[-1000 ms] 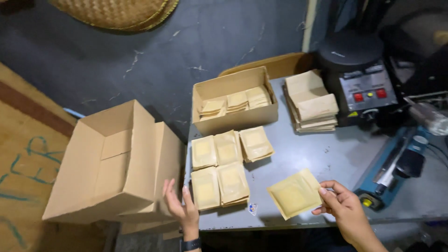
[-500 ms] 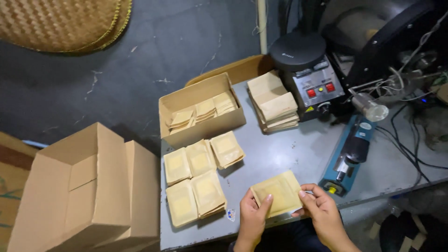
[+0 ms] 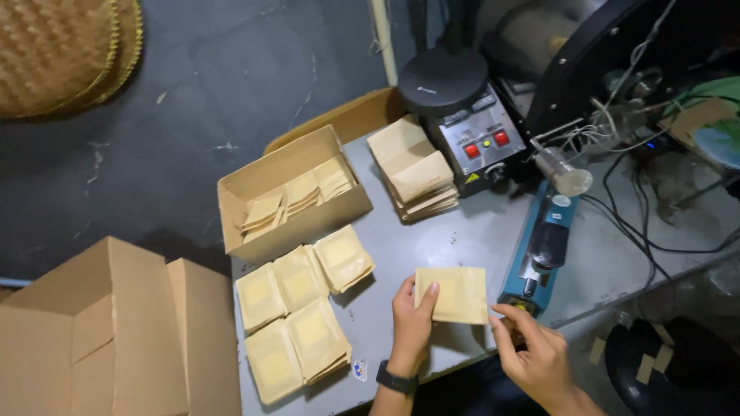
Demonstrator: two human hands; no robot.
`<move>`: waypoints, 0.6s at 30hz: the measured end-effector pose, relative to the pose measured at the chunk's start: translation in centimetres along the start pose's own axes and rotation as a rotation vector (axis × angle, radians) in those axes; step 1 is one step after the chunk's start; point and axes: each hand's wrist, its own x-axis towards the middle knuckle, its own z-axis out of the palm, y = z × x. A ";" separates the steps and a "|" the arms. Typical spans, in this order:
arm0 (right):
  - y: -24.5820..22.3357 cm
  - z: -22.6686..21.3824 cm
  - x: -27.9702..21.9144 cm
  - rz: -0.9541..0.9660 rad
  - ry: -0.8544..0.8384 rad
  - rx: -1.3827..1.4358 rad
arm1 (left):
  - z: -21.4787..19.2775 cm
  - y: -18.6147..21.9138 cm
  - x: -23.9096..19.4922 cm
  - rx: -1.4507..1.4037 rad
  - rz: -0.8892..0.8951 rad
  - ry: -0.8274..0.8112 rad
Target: Sealing individual paper coffee pouches using a manual heat sealer and organizing them into stacks on a workbench.
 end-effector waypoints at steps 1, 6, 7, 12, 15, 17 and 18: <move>-0.5 -0.6 0.2 -0.148 0.133 -0.035 | 0.5 -0.5 1.1 -0.007 -0.013 -0.004; -3.2 -4.1 2.5 -0.460 0.356 -0.019 | 4.1 -1.7 6.1 0.047 -0.029 -0.056; -2.7 -4.1 2.7 -0.432 0.405 -0.079 | 5.0 -1.9 7.2 0.078 -0.031 -0.066; -2.7 -4.8 3.9 -0.423 0.455 -0.201 | 9.0 -1.4 9.6 0.058 -0.103 -0.121; -2.7 -4.7 4.2 -0.458 0.451 -0.171 | 10.3 -2.3 11.6 0.023 -0.049 -0.182; -2.8 -4.3 4.2 -0.406 0.394 -0.136 | 10.9 -1.4 11.8 -0.077 -0.088 -0.197; -2.6 -4.2 4.0 -0.395 0.403 -0.145 | 11.2 -1.2 11.7 -0.071 -0.095 -0.210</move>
